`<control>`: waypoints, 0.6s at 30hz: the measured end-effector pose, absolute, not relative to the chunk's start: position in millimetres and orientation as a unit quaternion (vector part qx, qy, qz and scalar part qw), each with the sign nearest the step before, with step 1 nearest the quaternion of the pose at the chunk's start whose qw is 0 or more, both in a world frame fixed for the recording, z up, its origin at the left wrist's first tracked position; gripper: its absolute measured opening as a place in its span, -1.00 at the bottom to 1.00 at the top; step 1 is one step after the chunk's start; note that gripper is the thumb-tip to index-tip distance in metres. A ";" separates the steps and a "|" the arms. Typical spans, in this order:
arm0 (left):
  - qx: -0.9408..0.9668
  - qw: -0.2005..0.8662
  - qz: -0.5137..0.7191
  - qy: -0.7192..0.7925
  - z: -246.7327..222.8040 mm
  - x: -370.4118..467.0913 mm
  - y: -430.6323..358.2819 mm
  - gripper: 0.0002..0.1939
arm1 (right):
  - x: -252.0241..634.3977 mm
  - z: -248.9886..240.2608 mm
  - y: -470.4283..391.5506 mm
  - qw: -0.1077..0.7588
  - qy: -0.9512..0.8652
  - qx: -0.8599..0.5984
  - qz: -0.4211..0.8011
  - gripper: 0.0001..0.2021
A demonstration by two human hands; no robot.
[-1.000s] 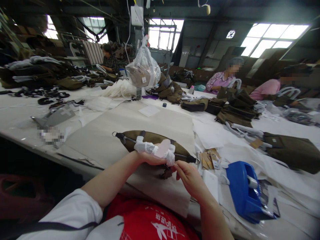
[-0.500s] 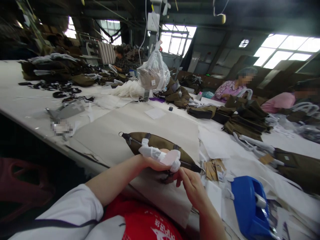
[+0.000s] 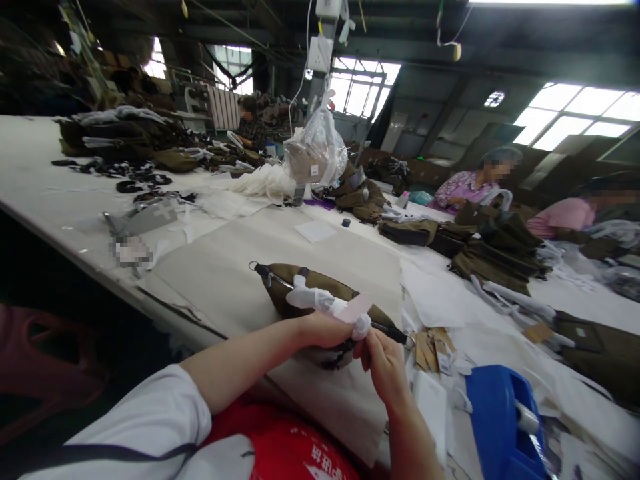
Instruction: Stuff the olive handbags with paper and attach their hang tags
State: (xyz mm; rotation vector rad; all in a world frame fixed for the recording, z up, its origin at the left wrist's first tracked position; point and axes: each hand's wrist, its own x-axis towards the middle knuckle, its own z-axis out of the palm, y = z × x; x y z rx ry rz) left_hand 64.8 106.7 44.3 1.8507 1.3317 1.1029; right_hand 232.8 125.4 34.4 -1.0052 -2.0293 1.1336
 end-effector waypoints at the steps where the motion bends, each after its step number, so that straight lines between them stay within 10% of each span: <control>1: 0.708 0.289 0.402 0.505 43.9 65.3 106.9 -0.89 | 231.2 35.0 127.2 0.297 -0.770 -0.380 0.417 -0.42; 18: 0.620 0.203 0.373 0.660 16.8 68.4 42.0 -0.75 | 243.6 -7.7 138.9 0.323 -0.713 -0.458 0.421 -0.56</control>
